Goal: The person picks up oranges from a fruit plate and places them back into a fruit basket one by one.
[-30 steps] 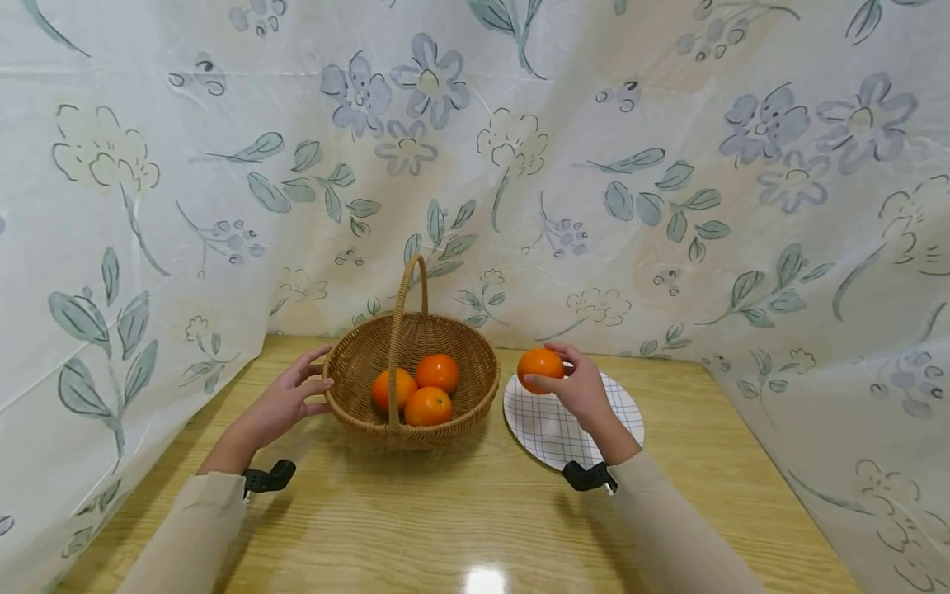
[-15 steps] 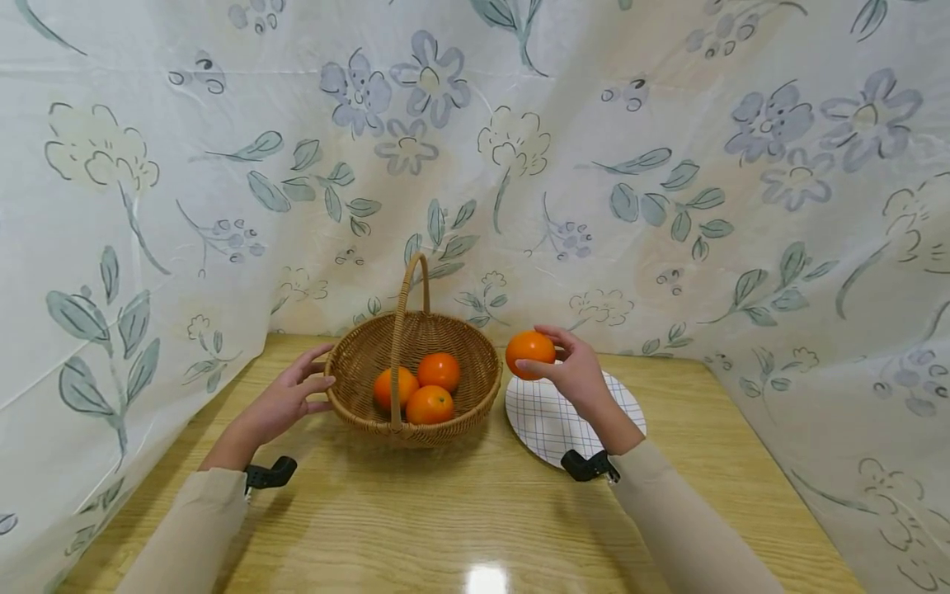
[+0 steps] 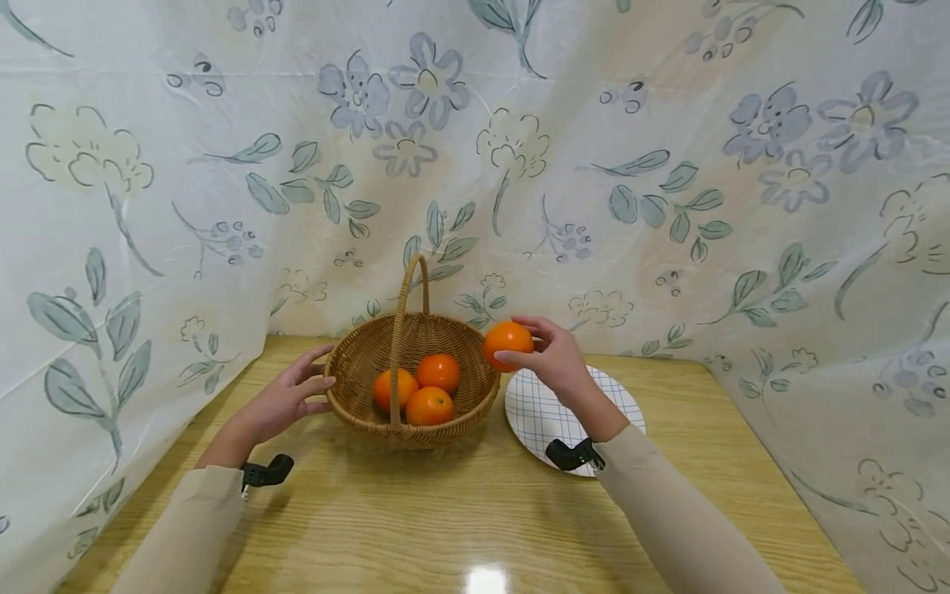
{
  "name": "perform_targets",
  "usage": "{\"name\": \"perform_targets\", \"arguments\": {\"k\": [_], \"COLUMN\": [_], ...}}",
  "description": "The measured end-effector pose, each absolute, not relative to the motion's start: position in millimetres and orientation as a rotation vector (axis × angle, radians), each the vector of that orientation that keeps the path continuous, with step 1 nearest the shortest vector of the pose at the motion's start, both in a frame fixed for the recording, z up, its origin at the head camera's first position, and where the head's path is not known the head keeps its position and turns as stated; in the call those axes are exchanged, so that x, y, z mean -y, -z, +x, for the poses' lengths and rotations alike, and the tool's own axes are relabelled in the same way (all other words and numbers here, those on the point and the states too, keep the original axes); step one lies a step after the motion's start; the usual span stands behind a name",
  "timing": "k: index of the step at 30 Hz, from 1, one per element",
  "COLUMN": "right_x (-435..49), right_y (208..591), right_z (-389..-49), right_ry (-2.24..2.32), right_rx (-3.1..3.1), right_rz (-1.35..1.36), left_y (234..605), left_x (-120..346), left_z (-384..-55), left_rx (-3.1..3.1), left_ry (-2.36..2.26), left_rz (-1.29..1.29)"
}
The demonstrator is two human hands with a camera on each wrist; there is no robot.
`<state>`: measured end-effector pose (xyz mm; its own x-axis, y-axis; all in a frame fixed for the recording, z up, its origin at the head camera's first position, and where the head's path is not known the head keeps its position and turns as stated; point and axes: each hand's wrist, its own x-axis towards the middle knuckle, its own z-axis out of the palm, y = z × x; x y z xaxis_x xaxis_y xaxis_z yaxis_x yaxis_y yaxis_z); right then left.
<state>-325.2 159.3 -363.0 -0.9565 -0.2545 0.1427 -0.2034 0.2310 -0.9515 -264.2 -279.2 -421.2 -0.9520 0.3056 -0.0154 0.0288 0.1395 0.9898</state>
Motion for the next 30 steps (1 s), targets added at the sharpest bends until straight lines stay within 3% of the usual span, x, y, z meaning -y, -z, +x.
{"name": "perform_targets", "arguments": {"k": [30], "right_x": [-97.8], "right_y": [346.6], "right_z": [-338.0], "right_ry": [1.890], "right_rx": [-2.339], "right_rz": [-0.527], "left_y": [424.3], "left_x": [279.3], "left_z": [-263.7], "left_rx": [-2.205], "left_ry": [-1.898], "left_rz": [0.334]}}
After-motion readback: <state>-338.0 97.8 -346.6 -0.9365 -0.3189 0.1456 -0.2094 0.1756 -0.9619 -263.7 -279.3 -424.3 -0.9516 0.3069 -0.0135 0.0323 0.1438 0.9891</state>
